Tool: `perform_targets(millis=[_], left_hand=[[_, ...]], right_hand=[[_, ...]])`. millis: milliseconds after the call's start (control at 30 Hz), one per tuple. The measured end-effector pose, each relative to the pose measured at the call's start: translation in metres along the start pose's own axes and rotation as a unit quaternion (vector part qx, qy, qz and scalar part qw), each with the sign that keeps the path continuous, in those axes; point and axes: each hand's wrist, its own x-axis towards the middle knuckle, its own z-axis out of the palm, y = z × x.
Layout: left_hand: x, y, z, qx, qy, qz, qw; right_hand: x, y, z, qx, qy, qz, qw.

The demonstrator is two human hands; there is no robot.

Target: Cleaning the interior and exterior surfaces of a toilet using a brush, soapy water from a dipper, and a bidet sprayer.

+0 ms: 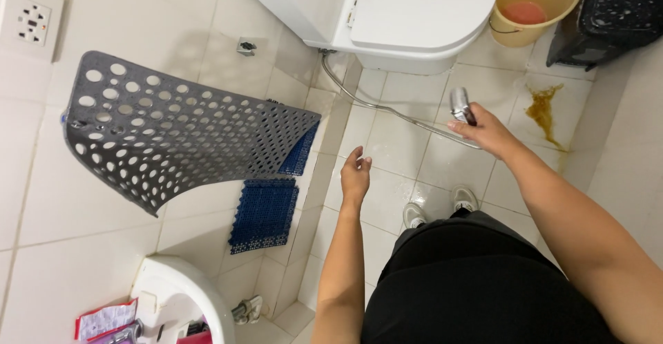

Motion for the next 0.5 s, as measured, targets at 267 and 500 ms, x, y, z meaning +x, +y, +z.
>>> perform_targets(millis=[267,500], left_hand=[[0.035,0.050,0.083,0.017,-0.063,0.053,0.996],[0.089,0.117,0.166,0.137,-0.158,0.179,0.961]], right_hand=[[0.014,0.058,-0.072,0.139,0.117,-0.070,0.981],[0.036,0.069,-0.130,0.253,0.217,-0.085,0.939]])
